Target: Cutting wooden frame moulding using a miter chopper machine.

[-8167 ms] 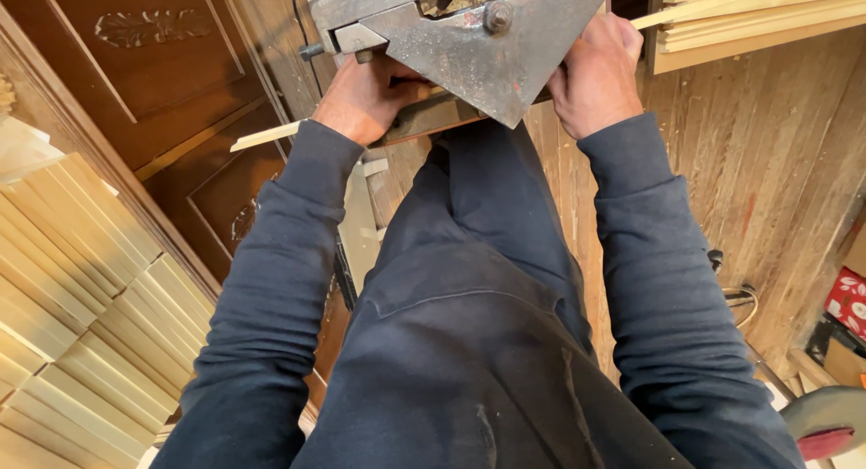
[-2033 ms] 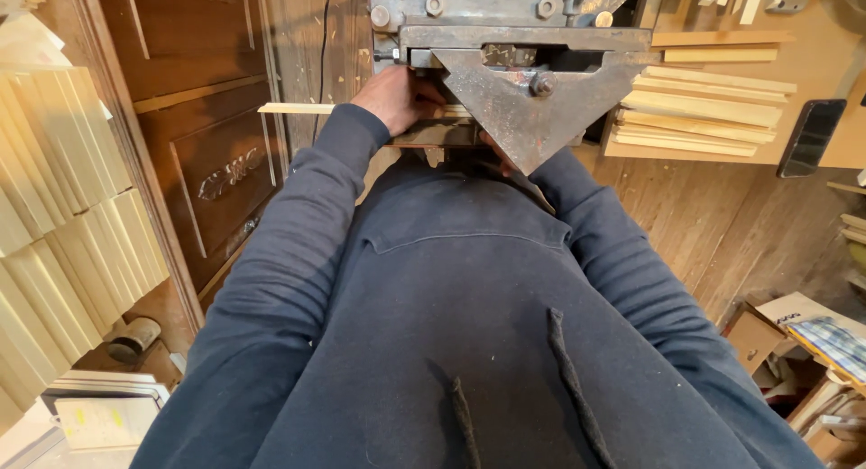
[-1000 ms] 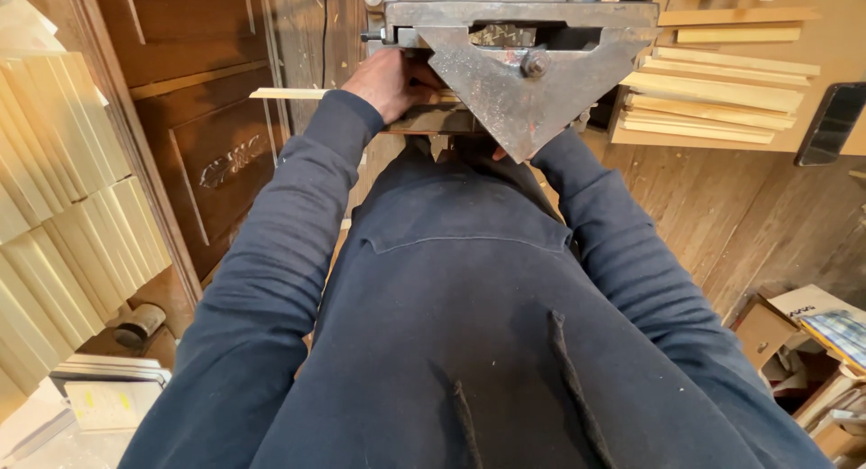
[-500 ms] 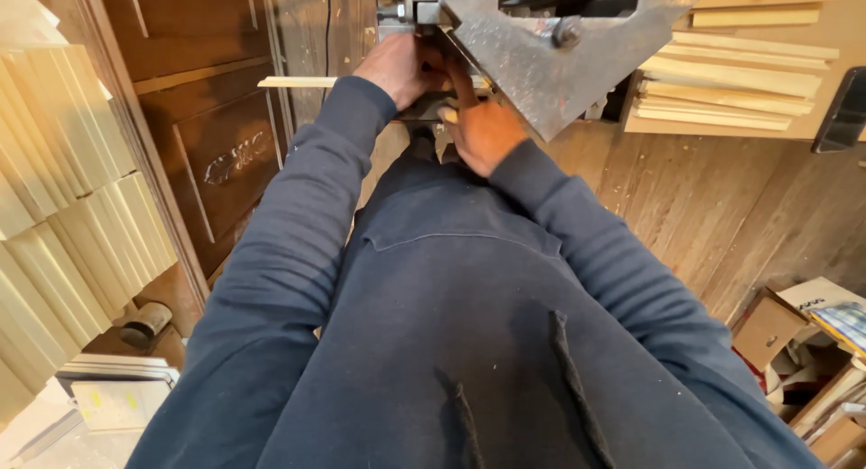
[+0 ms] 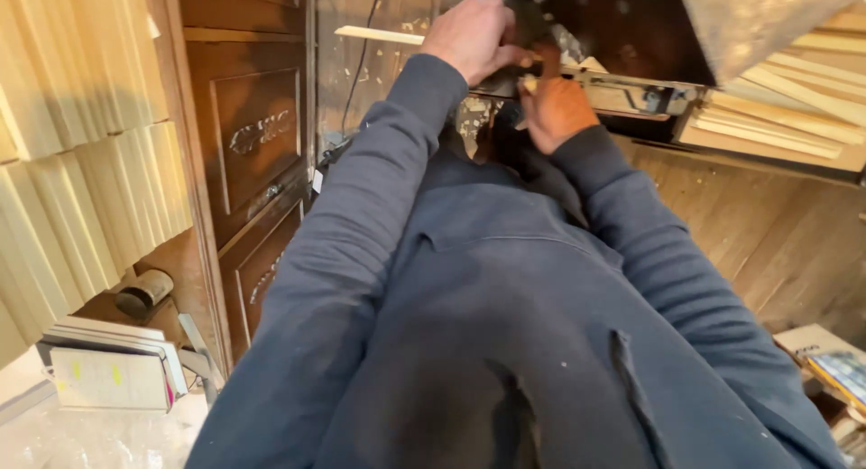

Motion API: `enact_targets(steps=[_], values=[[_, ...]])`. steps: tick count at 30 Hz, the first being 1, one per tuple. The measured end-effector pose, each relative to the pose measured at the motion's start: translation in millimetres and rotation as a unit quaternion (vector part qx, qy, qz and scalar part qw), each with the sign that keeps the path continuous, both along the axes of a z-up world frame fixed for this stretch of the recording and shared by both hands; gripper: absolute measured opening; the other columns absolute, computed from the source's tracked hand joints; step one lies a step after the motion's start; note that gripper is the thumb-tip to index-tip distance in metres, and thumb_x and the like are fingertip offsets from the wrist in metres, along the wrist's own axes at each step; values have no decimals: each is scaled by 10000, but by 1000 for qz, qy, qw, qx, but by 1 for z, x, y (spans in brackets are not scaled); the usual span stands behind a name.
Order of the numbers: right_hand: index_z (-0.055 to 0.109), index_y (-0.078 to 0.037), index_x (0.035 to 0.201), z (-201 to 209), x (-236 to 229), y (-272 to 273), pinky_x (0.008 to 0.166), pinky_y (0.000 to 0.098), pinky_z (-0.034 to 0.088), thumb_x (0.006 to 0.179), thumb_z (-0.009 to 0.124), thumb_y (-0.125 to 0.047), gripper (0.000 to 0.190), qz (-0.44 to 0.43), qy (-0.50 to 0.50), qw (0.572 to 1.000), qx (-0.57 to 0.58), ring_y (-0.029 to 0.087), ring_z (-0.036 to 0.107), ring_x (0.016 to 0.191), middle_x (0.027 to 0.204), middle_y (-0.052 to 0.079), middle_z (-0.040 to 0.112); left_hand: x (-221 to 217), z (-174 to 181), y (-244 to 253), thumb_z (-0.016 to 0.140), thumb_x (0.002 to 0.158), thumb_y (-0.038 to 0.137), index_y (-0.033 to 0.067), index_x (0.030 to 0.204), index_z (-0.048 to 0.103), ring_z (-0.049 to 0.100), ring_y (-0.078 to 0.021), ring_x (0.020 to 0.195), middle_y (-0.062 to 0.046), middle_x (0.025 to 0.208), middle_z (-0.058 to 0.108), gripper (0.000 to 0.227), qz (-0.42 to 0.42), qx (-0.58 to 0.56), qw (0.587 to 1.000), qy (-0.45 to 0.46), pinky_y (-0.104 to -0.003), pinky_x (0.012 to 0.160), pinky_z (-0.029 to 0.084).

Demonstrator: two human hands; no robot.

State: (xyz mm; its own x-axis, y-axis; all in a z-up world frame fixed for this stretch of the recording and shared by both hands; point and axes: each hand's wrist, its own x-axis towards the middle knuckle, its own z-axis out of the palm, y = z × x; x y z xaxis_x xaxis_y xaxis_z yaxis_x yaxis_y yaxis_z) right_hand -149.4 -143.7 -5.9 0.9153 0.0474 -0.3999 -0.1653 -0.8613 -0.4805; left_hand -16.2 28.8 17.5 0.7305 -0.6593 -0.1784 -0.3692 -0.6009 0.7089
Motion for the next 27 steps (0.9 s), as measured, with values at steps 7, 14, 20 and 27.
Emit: enact_targets(steps=[7, 14, 20, 27], values=[[333, -10, 1471, -3, -5, -1, 764, 583, 521, 1093, 613, -193, 505, 8, -113, 993, 25, 545, 653, 887, 930, 344, 669, 1, 1, 130, 848, 851, 502, 160, 1000, 796, 688, -290, 868, -74, 910, 754, 377, 44, 51, 995, -74, -482, 816, 487], [322, 4, 1493, 11, -2, 5, 754, 580, 512, 1103, 592, -185, 510, 14, -69, 997, -15, 537, 647, 839, 852, 327, 657, -24, -116, 182, 841, 960, 158, 143, 1332, 694, 631, -256, 1204, -111, 1292, 653, 400, 297, -656, 651, 239, -364, 1020, 532], [304, 10, 1487, 47, 10, 25, 616, 509, 552, 1078, 515, -205, 507, -70, 50, 996, 23, 416, 673, 585, 648, 237, 635, -40, -154, 132, 772, 955, 147, 168, 1290, 683, 604, -372, 1337, -122, 1406, 650, 347, 206, -792, 456, 348, -452, 1071, 551], [310, 53, 1471, 33, 6, 14, 647, 505, 544, 1071, 547, -188, 524, -14, 20, 999, -23, 411, 678, 628, 621, 239, 632, -34, -197, 113, 773, 960, 116, 180, 1185, 713, 645, -389, 1265, -61, 1261, 740, 242, 222, -813, 395, 365, -524, 1016, 587]])
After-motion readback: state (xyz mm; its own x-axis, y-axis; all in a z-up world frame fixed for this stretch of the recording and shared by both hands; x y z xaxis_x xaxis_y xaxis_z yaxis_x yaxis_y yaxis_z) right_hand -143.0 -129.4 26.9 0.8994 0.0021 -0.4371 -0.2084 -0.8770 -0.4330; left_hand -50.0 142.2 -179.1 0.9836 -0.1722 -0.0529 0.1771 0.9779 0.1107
